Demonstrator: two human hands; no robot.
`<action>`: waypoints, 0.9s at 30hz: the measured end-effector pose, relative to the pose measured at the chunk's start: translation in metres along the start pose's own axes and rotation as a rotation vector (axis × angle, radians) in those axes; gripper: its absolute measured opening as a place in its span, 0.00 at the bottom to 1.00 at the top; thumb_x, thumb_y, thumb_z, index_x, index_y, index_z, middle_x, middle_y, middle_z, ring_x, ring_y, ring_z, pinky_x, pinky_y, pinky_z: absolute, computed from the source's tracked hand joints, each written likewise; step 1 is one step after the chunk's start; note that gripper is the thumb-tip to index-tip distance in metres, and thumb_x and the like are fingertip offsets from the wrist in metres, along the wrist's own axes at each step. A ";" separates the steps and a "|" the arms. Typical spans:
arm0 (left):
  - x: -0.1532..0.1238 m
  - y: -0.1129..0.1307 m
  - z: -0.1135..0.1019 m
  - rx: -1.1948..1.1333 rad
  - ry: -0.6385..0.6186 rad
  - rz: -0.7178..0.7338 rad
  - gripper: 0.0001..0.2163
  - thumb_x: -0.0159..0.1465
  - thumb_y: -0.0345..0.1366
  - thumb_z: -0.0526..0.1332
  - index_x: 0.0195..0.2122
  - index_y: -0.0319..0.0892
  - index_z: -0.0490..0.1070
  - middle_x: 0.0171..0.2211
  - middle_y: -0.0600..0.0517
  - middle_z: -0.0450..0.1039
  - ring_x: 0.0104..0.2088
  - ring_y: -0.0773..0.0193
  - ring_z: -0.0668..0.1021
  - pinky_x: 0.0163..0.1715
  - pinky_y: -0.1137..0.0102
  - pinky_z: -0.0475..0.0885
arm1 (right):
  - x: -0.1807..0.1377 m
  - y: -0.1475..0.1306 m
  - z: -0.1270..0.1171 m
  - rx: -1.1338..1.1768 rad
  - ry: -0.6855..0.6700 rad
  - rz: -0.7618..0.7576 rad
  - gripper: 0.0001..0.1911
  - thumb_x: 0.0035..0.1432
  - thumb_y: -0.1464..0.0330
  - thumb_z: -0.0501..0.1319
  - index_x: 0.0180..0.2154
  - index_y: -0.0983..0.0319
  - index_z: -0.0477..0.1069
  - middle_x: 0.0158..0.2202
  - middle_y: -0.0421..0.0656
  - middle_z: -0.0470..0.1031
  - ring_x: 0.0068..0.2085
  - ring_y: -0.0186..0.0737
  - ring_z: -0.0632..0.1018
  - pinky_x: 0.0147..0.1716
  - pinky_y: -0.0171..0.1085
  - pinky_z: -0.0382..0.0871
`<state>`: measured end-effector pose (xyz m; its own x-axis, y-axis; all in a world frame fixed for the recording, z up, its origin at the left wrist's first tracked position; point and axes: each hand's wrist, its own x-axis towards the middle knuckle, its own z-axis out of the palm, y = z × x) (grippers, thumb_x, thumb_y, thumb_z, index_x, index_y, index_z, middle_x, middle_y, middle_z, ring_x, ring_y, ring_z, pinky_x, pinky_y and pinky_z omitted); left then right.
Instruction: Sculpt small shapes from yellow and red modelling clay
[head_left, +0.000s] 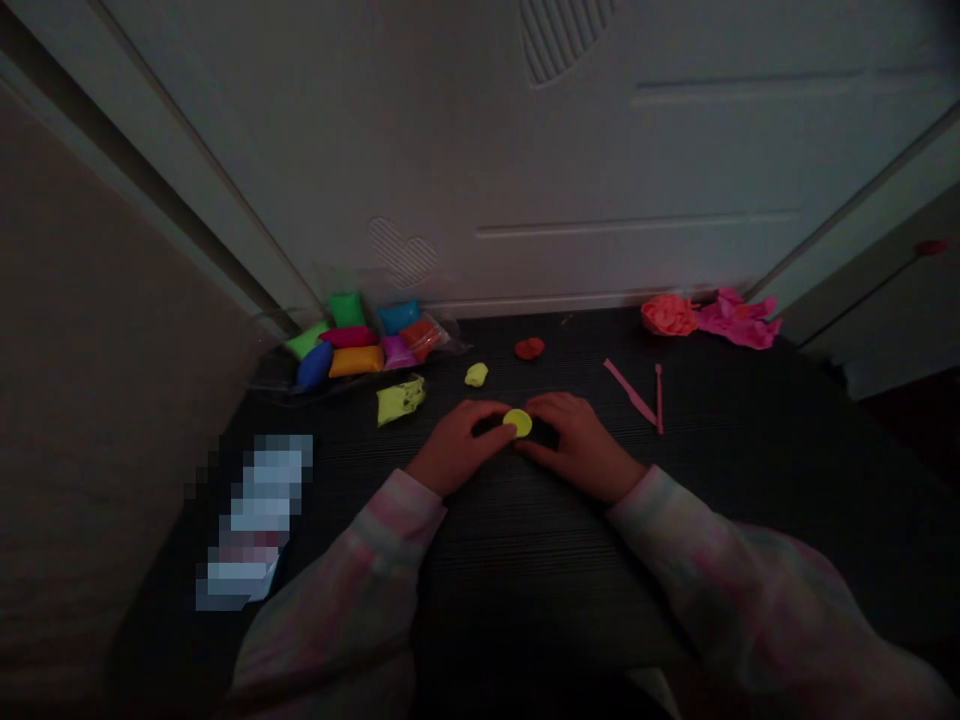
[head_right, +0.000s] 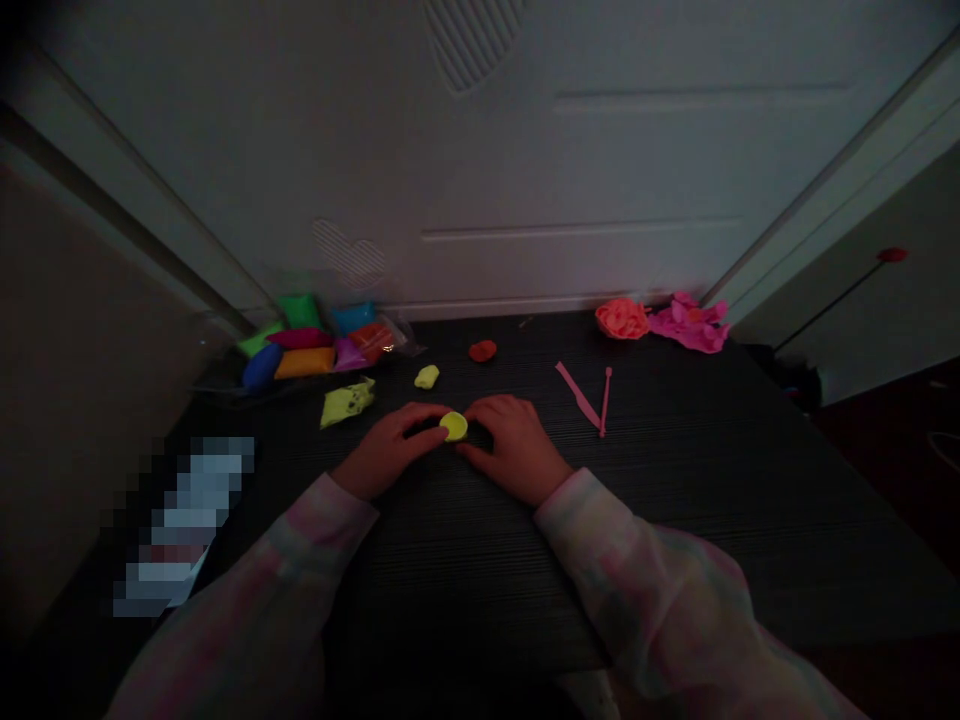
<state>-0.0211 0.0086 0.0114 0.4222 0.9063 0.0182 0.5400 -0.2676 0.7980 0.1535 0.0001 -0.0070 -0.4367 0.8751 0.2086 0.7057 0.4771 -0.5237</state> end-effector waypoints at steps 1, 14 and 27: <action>0.000 0.001 -0.001 -0.034 0.005 -0.032 0.11 0.56 0.39 0.54 0.36 0.40 0.70 0.35 0.50 0.73 0.37 0.62 0.72 0.39 0.65 0.66 | 0.000 0.000 0.000 0.004 -0.001 -0.003 0.13 0.48 0.65 0.59 0.37 0.62 0.67 0.40 0.45 0.71 0.43 0.44 0.69 0.42 0.47 0.60; 0.003 -0.002 0.004 -0.694 0.069 -0.230 0.09 0.47 0.29 0.60 0.32 0.40 0.71 0.31 0.54 0.74 0.34 0.67 0.73 0.40 0.68 0.65 | -0.002 -0.009 -0.005 0.180 0.127 0.038 0.11 0.50 0.69 0.58 0.38 0.60 0.65 0.37 0.43 0.72 0.38 0.38 0.72 0.39 0.41 0.66; 0.002 -0.010 0.010 -0.852 0.098 -0.251 0.08 0.44 0.29 0.64 0.27 0.41 0.74 0.29 0.54 0.75 0.30 0.67 0.74 0.37 0.69 0.67 | -0.004 -0.013 -0.011 0.665 0.087 0.125 0.12 0.49 0.66 0.59 0.38 0.59 0.67 0.38 0.42 0.70 0.40 0.36 0.72 0.41 0.40 0.66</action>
<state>-0.0184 0.0101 -0.0026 0.2794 0.9397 -0.1974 -0.1327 0.2413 0.9613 0.1519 -0.0086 0.0083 -0.3079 0.9371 0.1644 0.2430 0.2445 -0.9387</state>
